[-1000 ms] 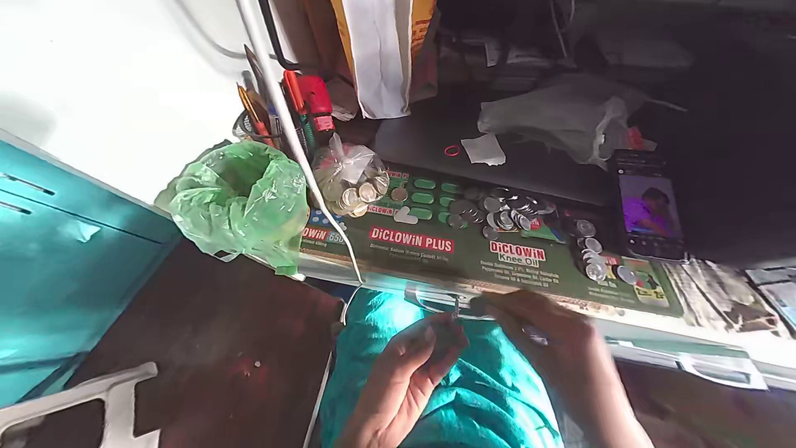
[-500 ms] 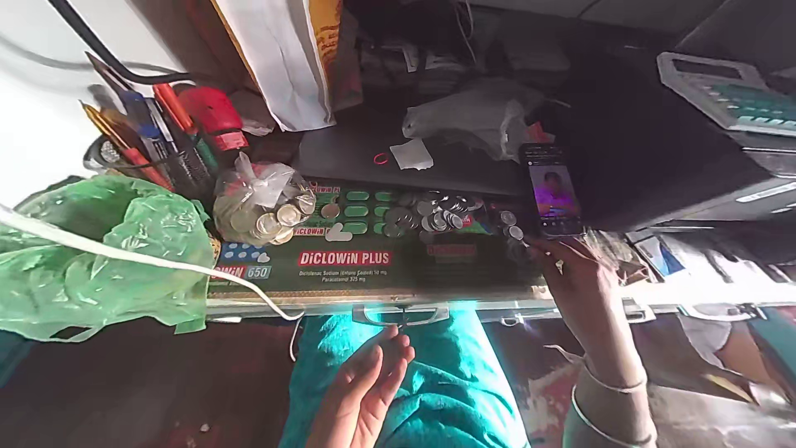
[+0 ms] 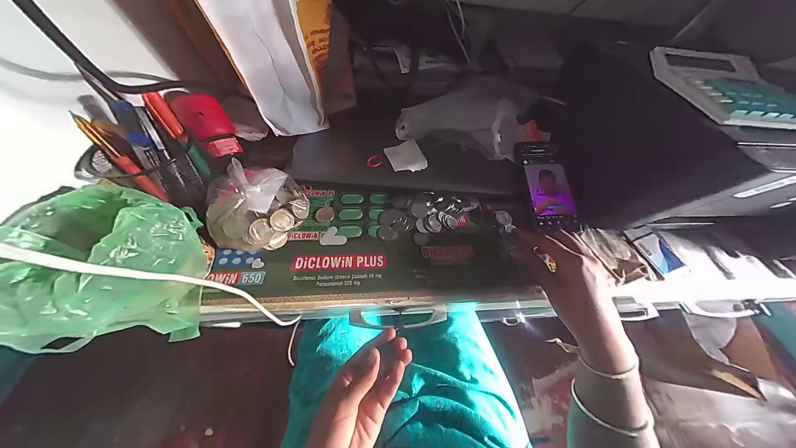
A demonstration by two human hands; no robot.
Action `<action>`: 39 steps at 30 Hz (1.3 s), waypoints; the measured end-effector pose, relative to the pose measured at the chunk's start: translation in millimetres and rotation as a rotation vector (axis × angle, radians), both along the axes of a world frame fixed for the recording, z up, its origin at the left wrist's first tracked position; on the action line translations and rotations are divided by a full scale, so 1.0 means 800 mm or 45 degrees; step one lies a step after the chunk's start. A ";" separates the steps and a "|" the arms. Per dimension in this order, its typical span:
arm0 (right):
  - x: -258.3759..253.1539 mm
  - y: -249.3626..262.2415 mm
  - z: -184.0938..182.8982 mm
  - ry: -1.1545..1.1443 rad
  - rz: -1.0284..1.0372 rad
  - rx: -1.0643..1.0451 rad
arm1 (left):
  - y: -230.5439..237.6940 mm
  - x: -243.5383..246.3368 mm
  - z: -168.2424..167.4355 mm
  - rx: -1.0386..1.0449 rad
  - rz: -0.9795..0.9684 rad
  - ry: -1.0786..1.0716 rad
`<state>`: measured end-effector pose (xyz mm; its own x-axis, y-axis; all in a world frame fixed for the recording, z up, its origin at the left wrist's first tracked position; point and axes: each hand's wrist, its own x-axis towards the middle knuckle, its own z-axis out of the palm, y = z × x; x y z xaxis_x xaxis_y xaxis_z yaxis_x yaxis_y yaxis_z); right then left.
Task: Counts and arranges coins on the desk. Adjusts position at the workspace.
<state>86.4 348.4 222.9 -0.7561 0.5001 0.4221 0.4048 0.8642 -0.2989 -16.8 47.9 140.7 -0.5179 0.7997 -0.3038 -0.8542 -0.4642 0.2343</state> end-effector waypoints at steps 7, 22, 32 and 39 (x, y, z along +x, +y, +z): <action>-0.007 0.010 0.006 -0.111 0.061 0.012 | -0.002 -0.002 0.000 -0.017 0.001 0.023; -0.008 0.005 0.018 -0.093 0.094 -0.118 | -0.002 -0.002 -0.001 -0.019 -0.020 0.038; -0.008 -0.005 0.009 0.045 0.041 -0.100 | 0.003 0.000 0.002 -0.047 -0.021 0.024; -0.012 -0.012 0.001 0.092 -0.066 0.016 | 0.003 0.001 0.001 -0.054 -0.023 0.015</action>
